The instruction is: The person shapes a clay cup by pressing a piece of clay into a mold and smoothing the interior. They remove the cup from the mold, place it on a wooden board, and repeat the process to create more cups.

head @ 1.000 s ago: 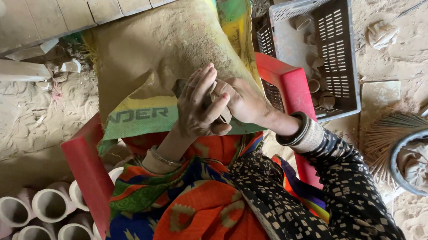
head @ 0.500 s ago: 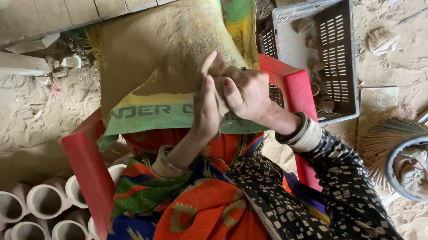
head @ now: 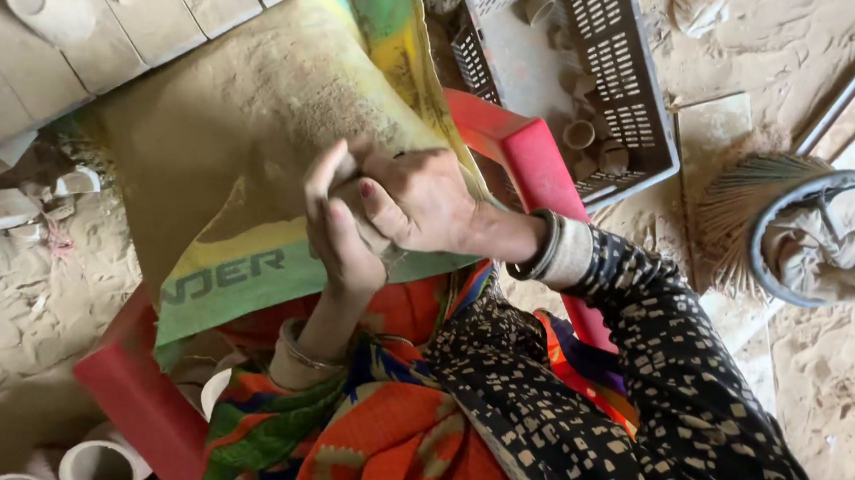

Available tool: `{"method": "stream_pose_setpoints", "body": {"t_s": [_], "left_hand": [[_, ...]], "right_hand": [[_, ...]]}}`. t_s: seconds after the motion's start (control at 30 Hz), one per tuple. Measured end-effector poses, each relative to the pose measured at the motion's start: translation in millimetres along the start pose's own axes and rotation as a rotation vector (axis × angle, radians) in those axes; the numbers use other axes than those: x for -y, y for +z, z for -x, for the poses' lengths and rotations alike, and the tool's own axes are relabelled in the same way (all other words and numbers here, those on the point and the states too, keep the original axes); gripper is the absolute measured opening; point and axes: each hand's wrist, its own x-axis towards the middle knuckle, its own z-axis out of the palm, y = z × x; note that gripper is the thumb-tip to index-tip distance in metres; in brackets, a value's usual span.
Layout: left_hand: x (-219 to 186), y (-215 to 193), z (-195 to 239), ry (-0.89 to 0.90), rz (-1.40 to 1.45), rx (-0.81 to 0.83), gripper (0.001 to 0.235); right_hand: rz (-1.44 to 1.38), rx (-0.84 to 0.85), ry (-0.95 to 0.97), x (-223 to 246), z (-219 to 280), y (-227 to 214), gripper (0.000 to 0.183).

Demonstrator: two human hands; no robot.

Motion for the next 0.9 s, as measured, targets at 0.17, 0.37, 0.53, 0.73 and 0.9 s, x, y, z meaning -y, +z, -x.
{"method": "stream_pose_setpoints", "body": {"t_s": [0.17, 0.37, 0.53, 0.73, 0.9], "left_hand": [[43, -13, 4, -0.606, 0.637, 0.051, 0.054], [-48, -13, -39, -0.37, 0.09, 0.042, 0.059], [3, -24, -27, 0.514, -0.36, 0.113, 0.062], [-7, -8, -24, 0.316, -0.093, 0.03, 0.059], [33, 89, 1, 0.167, 0.458, -0.31, 0.055]], "right_hand": [[0.201, -0.118, -0.304, -17, -4, 11, 0.037], [-0.263, 0.095, 0.05, -11, -1, 7, 0.038], [-0.334, 0.271, 0.103, -6, 10, 19, 0.031], [0.0, 0.05, -0.021, -10, 10, 13, 0.033], [0.293, -0.05, -0.142, -10, 12, 13, 0.042]]}}
